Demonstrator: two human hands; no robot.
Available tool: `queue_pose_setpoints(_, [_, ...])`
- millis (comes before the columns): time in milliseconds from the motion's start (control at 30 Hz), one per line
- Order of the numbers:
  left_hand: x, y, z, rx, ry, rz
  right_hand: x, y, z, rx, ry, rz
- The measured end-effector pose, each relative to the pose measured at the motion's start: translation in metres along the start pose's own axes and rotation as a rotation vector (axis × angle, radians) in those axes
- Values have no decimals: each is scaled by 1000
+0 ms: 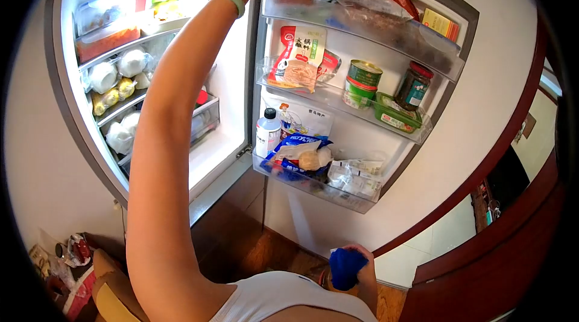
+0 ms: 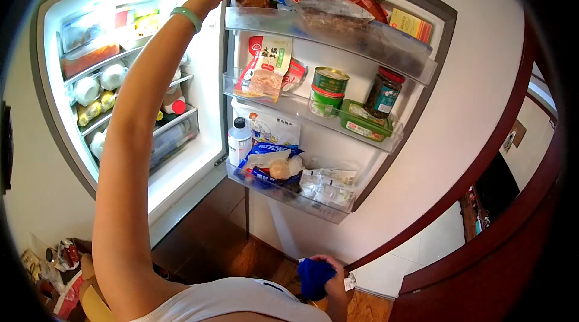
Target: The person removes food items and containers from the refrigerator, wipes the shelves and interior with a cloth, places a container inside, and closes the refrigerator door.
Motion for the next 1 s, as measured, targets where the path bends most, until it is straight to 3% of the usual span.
queue_pose_setpoints(67, [-20, 6, -9, 23, 248, 12, 10, 6, -2, 13, -3, 30])
queue_pose_setpoints(133, [-53, 9, 10, 57, 168, 130, 45, 16, -5, 99, -94, 128])
queue_pose_setpoints(200, [-83, 8, 12, -22, 491, -168, 119, 18, -13, 202, -232, 270])
queue_pose_setpoints(233, [-85, 7, 13, -19, 497, -161, 158, 20, -16, 227, -280, 336])
queue_pose_setpoints(300, [-80, 7, 10, 43, 402, -101, 265, 43, -12, 119, -402, 876])
queue_pose_setpoints(400, [-37, 12, -17, 159, 287, -121, 404, 128, -16, -66, -855, 1499])
queue_pose_setpoints(500, [-33, 17, -13, 218, 353, -29, 493, 188, -59, -185, -1339, 1848])
queue_pose_setpoints(533, [-33, 17, -11, 213, 356, -29, 520, 198, -97, -164, -990, 1898])
queue_pose_setpoints(567, [-26, 19, -11, 199, 288, 49, 539, 214, -126, -31, -604, 1748])
queue_pose_setpoints(600, [-20, 19, -12, 183, 223, 125, 550, 219, -156, 83, -593, 1771])
queue_pose_setpoints(667, [-21, 21, -14, 178, 232, 177, 551, 227, -198, 169, -281, 1686])
queue_pose_setpoints(733, [-19, 21, -17, 172, 242, 273, 555, 228, -244, 229, -244, 1628])
queue_pose_setpoints(800, [-15, 21, -24, 207, 214, 287, 542, 204, -285, 146, 82, 1467])
queue_pose_setpoints(833, [-13, 21, -27, 191, 219, 322, 536, 198, -318, 261, 139, 1457])
queue_pose_setpoints(933, [-13, 18, -22, 127, 189, 299, 522, 178, -344, 281, 335, 1418])
queue_pose_setpoints(1000, [-13, 10, -18, 34, 183, 239, 527, 180, -350, 334, 230, 1476])
Point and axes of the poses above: each hand's wrist, its own z-axis away from the middle knuckle, its own y-axis out of the palm, x = y × z, the point moved 10 cm from there along -z, towards the middle knuckle, and after that the axes turned 12 degrees about x, right-handed, at the moved point
